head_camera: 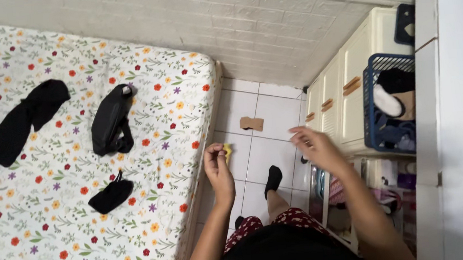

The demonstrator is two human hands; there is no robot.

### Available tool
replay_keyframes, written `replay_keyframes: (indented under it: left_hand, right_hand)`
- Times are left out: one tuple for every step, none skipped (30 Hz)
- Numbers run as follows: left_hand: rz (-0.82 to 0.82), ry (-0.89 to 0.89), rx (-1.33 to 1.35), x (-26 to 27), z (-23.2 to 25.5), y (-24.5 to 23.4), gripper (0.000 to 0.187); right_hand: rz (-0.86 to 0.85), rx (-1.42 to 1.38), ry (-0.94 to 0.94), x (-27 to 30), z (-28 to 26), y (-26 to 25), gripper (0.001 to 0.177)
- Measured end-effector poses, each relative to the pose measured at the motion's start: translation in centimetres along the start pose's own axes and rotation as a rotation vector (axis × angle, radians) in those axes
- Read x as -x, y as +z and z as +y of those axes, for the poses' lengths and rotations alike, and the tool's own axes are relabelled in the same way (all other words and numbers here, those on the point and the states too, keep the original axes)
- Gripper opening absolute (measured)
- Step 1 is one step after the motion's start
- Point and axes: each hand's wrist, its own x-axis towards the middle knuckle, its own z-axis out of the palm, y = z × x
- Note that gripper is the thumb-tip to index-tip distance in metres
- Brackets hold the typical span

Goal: The person removes a black bag, socks, a yellow cloth, and several makeup items from a white dresser and scatters them onto a floral-patterned mattress. The person repeatedly opens and closes drawers while placing items on the bed.

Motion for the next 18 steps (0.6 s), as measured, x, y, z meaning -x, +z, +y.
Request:
replay_keyframes:
  left_hand:
    - [-0.006,-0.004,0.010,0.6,0.2,-0.7,0.010]
    - [-0.007,-0.014,-0.013,1.2,0.3,-1.4,0.010]
    - [-0.008,-0.025,-0.035,1.8,0.4,-2.0,0.011]
    - [-0.011,-0.040,-0.059,2.5,0.4,-2.8,0.012]
    - [-0.017,-0.048,-0.065,3.3,0.5,-3.3,0.011]
    - [-0.030,-0.051,-0.068,3.7,0.5,-3.7,0.011]
    - [-0.043,-0.055,-0.070,4.2,0.6,-3.9,0.010]
    - [-0.060,-0.065,-0.064,4.6,0.6,-3.9,0.010]
    - [-0.078,-0.075,-0.057,5.0,0.6,-3.8,0.009]
    - [-0.097,-0.086,-0.049,5.4,0.6,-3.5,0.008]
    - [-0.117,-0.091,-0.047,5.8,0.7,-3.3,0.008]
    - [-0.138,-0.095,-0.042,6.1,0.8,-2.9,0.008]
    - [-0.160,-0.099,-0.037,6.3,0.9,-2.3,0.008]
    - [-0.186,-0.110,-0.032,6.5,0.9,-1.8,0.008]
    - [-0.211,-0.121,-0.026,6.8,0.9,-1.1,0.008]
    - [-0.239,-0.128,-0.021,6.8,0.8,-0.2,0.008]
    - [-0.257,-0.138,-0.050,6.9,0.7,0.8,0.007]
    - [-0.275,-0.148,-0.078,6.9,0.6,2.0,0.006]
  right_hand:
    - [0.038,-0.001,-0.014,0.6,0.1,-0.2,0.036]
    - [0.075,-0.004,-0.027,1.2,0.2,-0.6,0.036]
    - [0.113,-0.007,-0.039,1.8,0.4,-0.8,0.036]
    - [0.156,-0.020,-0.047,2.6,0.7,-0.8,0.036]
    - [0.200,-0.033,-0.055,3.4,0.9,-0.9,0.035]
    - [0.251,-0.047,-0.067,3.9,1.1,-1.0,0.035]
    - [0.293,-0.058,-0.056,4.6,1.4,-1.1,0.034]
    - [0.337,-0.070,-0.044,5.2,1.9,-1.2,0.033]
    - [0.381,-0.083,-0.032,5.6,2.5,-1.3,0.032]
    - [0.430,-0.061,-0.046,6.1,3.1,-1.5,0.031]
    - [0.479,-0.039,-0.060,6.4,3.8,-1.7,0.031]
    - [0.530,-0.015,-0.075,6.7,4.7,-2.1,0.030]
    - [0.578,0.079,-0.093,6.8,5.6,-2.5,0.030]
    - [0.623,0.171,-0.107,6.8,6.8,-2.7,0.029]
    - [0.666,0.264,-0.120,6.8,8.1,-2.9,0.029]
    - [0.707,0.281,-0.098,6.6,9.5,-3.2,0.030]
    - [0.747,0.297,-0.074,6.4,11.1,-3.4,0.032]
    - [0.786,0.315,-0.051,5.8,12.6,-3.8,0.033]
